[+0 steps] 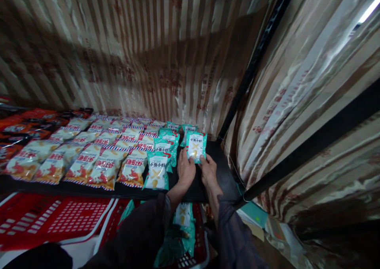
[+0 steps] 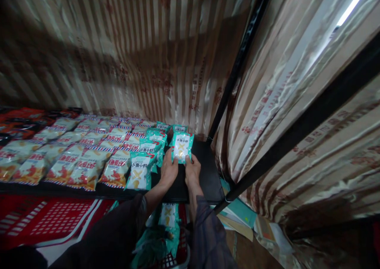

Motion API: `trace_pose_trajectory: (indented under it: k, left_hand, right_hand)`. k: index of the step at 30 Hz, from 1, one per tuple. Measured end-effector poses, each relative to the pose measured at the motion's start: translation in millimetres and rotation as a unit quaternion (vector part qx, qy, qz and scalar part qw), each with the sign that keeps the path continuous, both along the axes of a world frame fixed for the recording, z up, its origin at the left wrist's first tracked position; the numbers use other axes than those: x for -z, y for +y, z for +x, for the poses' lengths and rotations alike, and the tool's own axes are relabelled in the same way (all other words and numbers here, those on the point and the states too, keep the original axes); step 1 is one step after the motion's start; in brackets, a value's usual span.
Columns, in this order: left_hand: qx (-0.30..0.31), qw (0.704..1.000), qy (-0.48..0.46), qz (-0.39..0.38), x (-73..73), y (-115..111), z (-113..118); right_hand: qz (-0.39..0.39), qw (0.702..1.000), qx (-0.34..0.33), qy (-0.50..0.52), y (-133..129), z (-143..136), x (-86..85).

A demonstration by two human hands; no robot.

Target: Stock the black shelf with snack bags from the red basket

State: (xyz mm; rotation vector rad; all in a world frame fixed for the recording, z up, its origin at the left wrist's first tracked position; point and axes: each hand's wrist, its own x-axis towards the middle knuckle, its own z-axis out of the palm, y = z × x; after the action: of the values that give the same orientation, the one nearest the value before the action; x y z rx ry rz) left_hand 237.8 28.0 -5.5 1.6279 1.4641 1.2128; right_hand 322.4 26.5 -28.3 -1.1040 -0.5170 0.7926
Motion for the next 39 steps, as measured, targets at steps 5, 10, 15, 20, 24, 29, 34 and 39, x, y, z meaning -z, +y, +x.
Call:
trace_pose_trajectory:
  k: [5,10,15,20,24,29,34,39]
  left_hand:
    - [-0.015,1.0,-0.009,0.016,18.7,17,10]
    - [-0.035,0.999,0.001,0.035,31.6,26,14]
    - [-0.031,0.997,0.014,0.064,34.5,33,18]
    - [-0.04,0.998,-0.005,0.057,39.8,42,22]
    - [-0.046,0.997,-0.009,0.053,43.1,43,24]
    - [-0.045,0.999,0.007,0.028,41.6,43,22]
    - [-0.04,0.999,0.006,0.025,42.1,45,21]
    - [-0.043,0.998,0.012,0.035,44.3,44,21]
  right_hand:
    - [0.008,0.998,0.0,-0.056,28,4,16.0]
    - [0.004,0.995,0.006,-0.098,46,4,24.6]
    - [-0.004,0.986,0.013,-0.164,58,6,20.9]
    - [-0.022,0.977,0.024,-0.211,67,8,24.1]
    - [-0.028,0.97,0.027,-0.239,71,8,29.4]
    - [-0.053,0.952,0.062,-0.295,73,7,30.5]
    - [-0.073,0.938,0.089,-0.327,71,8,27.2]
    - [-0.091,0.922,0.098,-0.364,70,10,25.7]
